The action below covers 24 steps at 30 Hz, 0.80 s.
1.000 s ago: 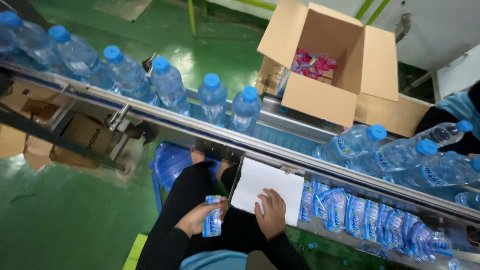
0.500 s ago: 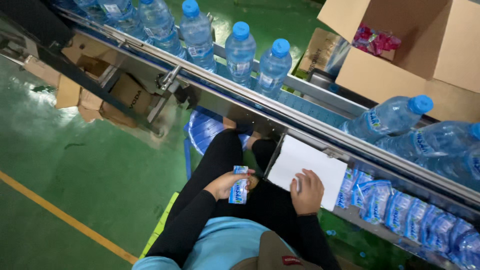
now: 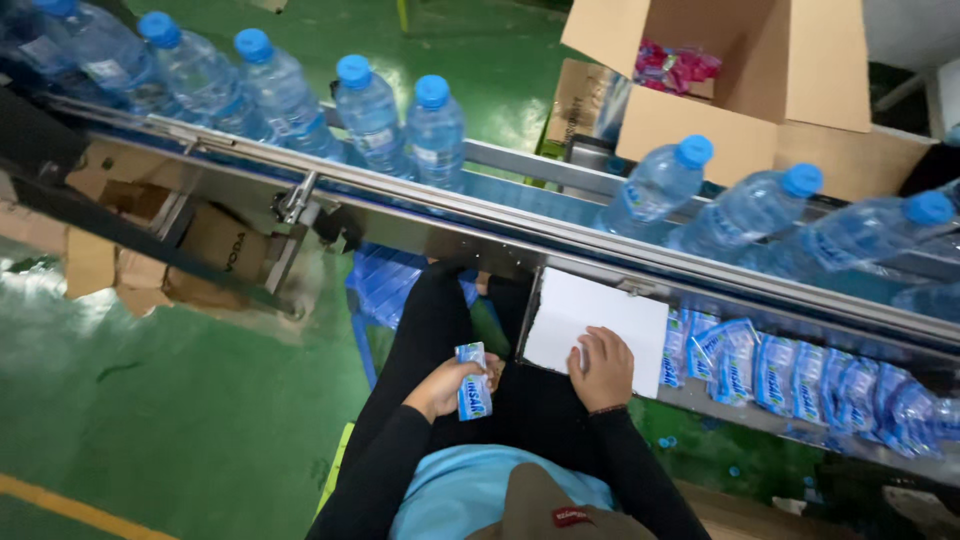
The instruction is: The person applies labels to plastic water bottles moving along a conveyor belt. They pick up labels from a stack, peel them, and stick them onto the bottles by hand as the bottles pass by.
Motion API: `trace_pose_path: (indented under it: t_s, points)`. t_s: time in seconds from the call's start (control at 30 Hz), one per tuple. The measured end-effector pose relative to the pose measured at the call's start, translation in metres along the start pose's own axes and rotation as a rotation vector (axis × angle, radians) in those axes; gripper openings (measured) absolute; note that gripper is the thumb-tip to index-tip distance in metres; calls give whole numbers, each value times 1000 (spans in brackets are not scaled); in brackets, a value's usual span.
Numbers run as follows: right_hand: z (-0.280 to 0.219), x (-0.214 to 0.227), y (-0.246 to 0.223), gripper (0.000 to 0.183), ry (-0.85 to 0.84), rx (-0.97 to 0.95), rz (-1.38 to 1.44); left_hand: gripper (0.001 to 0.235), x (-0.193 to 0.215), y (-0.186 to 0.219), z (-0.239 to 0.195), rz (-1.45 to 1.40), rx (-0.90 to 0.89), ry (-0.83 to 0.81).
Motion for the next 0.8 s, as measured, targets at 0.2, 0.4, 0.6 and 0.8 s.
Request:
trace_pose_path:
  t_s: [0.2, 0.4, 0.6, 0.8]
  points:
    - [4, 3, -3, 15, 49, 28, 11, 48, -12, 9, -17, 101, 14, -42]
    - [2, 5, -4, 17, 85, 38, 5, 43, -36, 7, -20, 180, 77, -124]
    - [2, 10, -4, 17, 66, 38, 43, 40, -12, -10, 22, 167, 91, -85]
    - [11, 17, -7, 24, -61, 77, 139, 25, -11, -1, 29, 117, 219, -179]
Point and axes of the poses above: each hand's wrist, its own z-axis towards the middle knuckle, its own x-axis out of the back of the hand, y = z × x, the point moved 6 cm from there along z, towards the middle knuckle, and after that the axes turned 12 degrees about -z, right-handed, at the moved point
